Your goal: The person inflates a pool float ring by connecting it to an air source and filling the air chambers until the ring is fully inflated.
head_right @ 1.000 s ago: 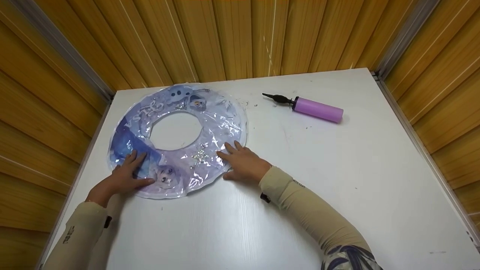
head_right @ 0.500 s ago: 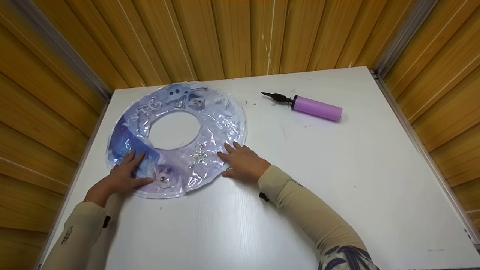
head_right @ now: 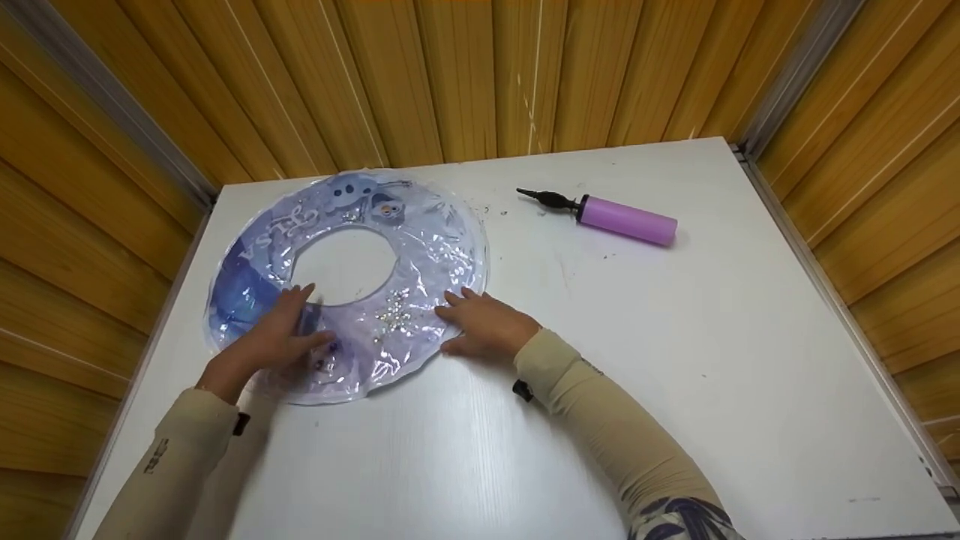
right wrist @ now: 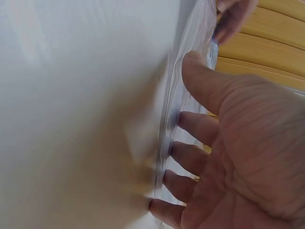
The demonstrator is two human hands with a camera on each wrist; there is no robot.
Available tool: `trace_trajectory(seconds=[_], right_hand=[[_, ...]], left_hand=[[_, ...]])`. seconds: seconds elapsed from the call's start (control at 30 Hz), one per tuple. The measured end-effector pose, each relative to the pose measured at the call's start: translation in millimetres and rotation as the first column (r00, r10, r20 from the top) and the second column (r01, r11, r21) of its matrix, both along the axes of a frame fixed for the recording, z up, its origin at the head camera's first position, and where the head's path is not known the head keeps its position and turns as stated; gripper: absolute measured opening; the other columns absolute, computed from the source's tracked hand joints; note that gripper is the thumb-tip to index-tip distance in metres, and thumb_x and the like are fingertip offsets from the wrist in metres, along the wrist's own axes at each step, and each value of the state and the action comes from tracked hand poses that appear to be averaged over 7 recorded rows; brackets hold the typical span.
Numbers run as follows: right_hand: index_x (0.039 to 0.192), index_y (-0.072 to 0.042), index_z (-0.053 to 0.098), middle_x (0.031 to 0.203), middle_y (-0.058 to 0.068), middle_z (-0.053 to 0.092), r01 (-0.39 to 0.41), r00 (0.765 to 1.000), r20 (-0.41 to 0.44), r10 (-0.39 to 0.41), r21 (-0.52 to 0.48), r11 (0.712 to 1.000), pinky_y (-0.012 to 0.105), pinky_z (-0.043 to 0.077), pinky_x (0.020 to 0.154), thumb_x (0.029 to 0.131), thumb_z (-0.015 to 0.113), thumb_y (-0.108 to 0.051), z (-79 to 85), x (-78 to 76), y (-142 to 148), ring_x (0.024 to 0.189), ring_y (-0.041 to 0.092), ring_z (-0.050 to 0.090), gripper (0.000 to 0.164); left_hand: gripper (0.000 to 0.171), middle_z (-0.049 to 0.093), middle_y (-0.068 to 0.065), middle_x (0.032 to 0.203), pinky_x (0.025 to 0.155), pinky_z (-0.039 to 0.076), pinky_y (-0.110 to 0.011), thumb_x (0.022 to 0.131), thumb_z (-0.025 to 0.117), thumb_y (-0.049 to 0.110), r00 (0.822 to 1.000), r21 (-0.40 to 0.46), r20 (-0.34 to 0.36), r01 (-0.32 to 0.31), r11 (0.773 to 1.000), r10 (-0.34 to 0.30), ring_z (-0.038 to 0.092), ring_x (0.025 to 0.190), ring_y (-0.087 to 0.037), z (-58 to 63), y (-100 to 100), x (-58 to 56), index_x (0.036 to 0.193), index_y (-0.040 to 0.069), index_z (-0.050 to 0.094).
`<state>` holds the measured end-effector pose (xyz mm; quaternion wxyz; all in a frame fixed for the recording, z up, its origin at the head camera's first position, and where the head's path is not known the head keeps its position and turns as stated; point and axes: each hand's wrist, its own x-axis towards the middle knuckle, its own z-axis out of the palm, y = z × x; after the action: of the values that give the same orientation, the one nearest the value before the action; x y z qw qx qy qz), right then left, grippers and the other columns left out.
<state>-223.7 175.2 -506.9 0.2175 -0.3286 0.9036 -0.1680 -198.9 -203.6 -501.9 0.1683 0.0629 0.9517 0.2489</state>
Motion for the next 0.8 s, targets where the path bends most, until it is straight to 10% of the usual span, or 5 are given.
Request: trace_trajectory(seconds=[0.3,0.63,0.8], right_hand=[[0.164,-0.019,0.042,0.177,0.011,0.026,0.027,1.000,-0.010,-0.027,0.020,0.999,0.064,0.024,0.131,0.101,0.070,-0.047,0.0,0.4,-2,0.166,0.043,0.019,0.075],[0.164,-0.019,0.043,0.177,0.010,0.027,0.017,1.000,-0.010,-0.017,0.010,1.000,0.063,0.025,0.131,0.102,0.070,-0.045,-1.4,-2.4,-2,0.166,0.041,0.021,0.072],[0.163,-0.019,0.044,0.176,0.011,0.028,0.014,1.000,-0.023,-0.014,-0.006,1.000,0.061,0.027,0.131,0.102,0.070,-0.045,-2.0,-2.9,0,0.165,0.042,0.023,0.072]], left_hand=[[0.089,0.010,-0.019,0.181,0.135,0.010,-0.064,0.103,0.070,0.042,0.984,0.177,-0.067,0.175,0.968,-0.166,0.002,0.169,-0.038,13.5,89,-49.2,0.172,0.014,0.021],[0.066,0.051,-0.020,0.163,0.132,0.032,-0.045,0.101,0.074,0.020,0.984,0.330,-0.155,0.133,0.934,-0.086,0.043,0.157,-0.035,-14.9,145,-95.0,0.160,0.008,0.047],[0.055,0.061,-0.020,0.145,0.121,0.043,-0.050,0.098,0.076,0.025,0.972,0.208,-0.228,0.110,0.972,-0.061,0.054,0.140,-0.039,-29.7,160,-103.7,0.150,0.014,0.061]])
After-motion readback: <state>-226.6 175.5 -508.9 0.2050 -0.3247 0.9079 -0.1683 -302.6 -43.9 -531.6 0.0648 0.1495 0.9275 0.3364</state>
